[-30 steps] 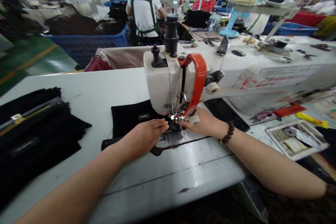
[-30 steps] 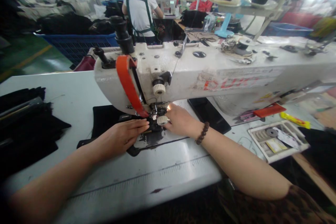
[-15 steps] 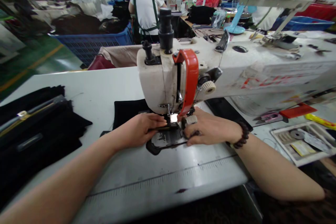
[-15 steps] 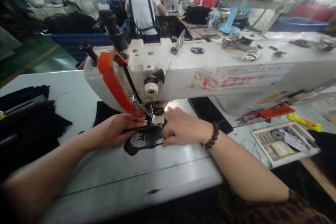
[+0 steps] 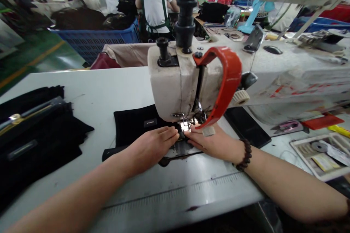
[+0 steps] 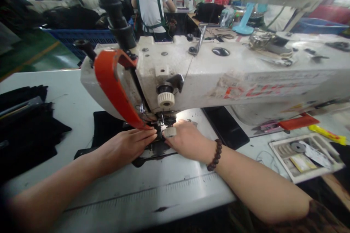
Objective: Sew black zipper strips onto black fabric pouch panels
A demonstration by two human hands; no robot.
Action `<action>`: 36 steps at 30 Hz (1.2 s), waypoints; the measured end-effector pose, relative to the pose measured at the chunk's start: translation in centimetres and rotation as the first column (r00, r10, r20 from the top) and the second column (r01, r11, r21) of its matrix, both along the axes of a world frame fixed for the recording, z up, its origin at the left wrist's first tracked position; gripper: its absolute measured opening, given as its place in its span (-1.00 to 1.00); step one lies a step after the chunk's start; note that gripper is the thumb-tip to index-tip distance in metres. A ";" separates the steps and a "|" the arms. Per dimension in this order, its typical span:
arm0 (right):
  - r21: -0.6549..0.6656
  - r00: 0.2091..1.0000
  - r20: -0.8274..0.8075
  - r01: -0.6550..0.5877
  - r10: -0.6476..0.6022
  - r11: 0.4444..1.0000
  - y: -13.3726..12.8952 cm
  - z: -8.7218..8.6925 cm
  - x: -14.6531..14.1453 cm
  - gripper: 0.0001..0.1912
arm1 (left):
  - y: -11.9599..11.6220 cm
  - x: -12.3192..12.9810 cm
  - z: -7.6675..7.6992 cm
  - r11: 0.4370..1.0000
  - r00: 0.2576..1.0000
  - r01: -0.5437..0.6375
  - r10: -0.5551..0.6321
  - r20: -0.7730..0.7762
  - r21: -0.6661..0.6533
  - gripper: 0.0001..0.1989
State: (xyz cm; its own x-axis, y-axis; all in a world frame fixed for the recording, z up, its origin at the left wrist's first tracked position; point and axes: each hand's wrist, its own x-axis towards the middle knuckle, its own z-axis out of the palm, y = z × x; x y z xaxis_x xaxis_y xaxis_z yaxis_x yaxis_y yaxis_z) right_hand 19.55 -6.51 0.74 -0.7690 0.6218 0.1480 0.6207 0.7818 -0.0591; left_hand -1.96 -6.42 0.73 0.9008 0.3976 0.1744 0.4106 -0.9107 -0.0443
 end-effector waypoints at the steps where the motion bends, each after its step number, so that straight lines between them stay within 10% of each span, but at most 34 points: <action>1: 0.031 1.000 -0.002 -0.001 0.001 1.000 -0.1 0.0 0.0 -0.80 | -0.1 0.1 0.1 1.000 1.000 0.005 -0.005 -0.008 0.002 -0.67; 36: -0.020 0.985 0.091 0.147 -0.144 0.989 0.2 -1.5 -0.5 -0.68 | 1.0 0.2 -0.8 0.971 0.986 -0.154 0.163 0.039 -0.182 -0.68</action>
State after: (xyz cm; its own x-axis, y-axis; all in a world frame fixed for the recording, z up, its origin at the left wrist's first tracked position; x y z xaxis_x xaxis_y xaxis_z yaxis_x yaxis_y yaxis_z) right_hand 19.03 -6.28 -0.72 -0.6794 0.7308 0.0651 0.7314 0.6816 -0.0185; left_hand -1.81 -5.47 -0.07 0.8151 0.5636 0.1345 0.5477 -0.8251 0.1384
